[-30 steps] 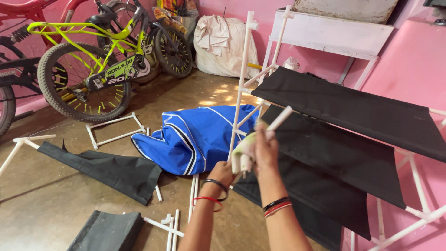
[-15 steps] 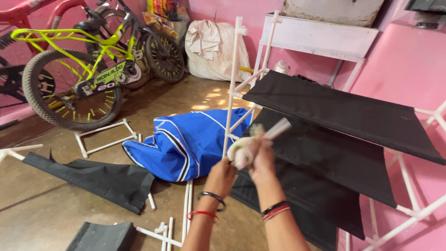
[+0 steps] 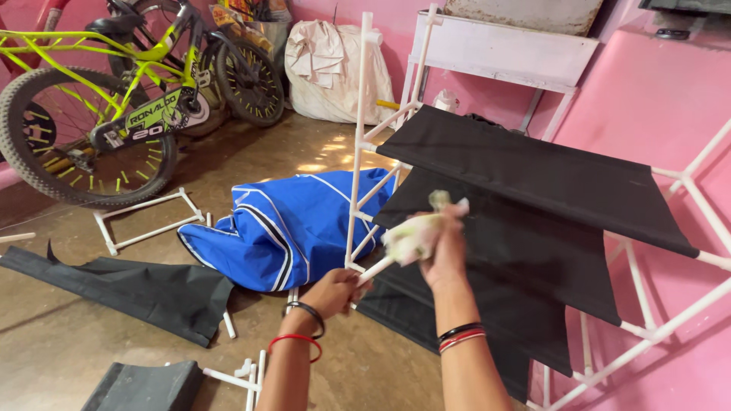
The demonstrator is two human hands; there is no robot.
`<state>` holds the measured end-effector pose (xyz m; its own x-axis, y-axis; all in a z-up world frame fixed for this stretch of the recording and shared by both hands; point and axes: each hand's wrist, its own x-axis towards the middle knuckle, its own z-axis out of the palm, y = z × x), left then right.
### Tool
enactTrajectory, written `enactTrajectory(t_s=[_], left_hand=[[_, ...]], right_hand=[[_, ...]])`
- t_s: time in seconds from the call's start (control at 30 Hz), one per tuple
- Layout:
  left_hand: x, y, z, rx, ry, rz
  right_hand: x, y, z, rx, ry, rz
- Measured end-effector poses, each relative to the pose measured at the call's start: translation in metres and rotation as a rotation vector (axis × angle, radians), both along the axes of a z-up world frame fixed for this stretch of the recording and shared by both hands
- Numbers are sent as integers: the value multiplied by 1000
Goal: The person assembles a white metal shelving unit by connecting rods and joints, then wipes the black fabric shelves with a cloth. The person handles multiple white rods and black fabric pieces during the process.
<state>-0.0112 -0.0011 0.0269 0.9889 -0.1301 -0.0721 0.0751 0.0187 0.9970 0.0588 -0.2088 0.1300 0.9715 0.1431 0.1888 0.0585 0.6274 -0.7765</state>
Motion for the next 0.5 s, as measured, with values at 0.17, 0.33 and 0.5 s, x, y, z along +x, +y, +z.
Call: enactTrajectory(t_s=[0.17,0.33,0.5], left_hand=[[10,-16,-19,-333,-12,138],[22,23,-48,342,-162,334],[31,25,-25,-212,-492,709]], right_hand=[[-25,43,-20,-419,-45,671],[-26,43,-32,-864,-249,546],[-27,35,-28,-1393,-417,596]])
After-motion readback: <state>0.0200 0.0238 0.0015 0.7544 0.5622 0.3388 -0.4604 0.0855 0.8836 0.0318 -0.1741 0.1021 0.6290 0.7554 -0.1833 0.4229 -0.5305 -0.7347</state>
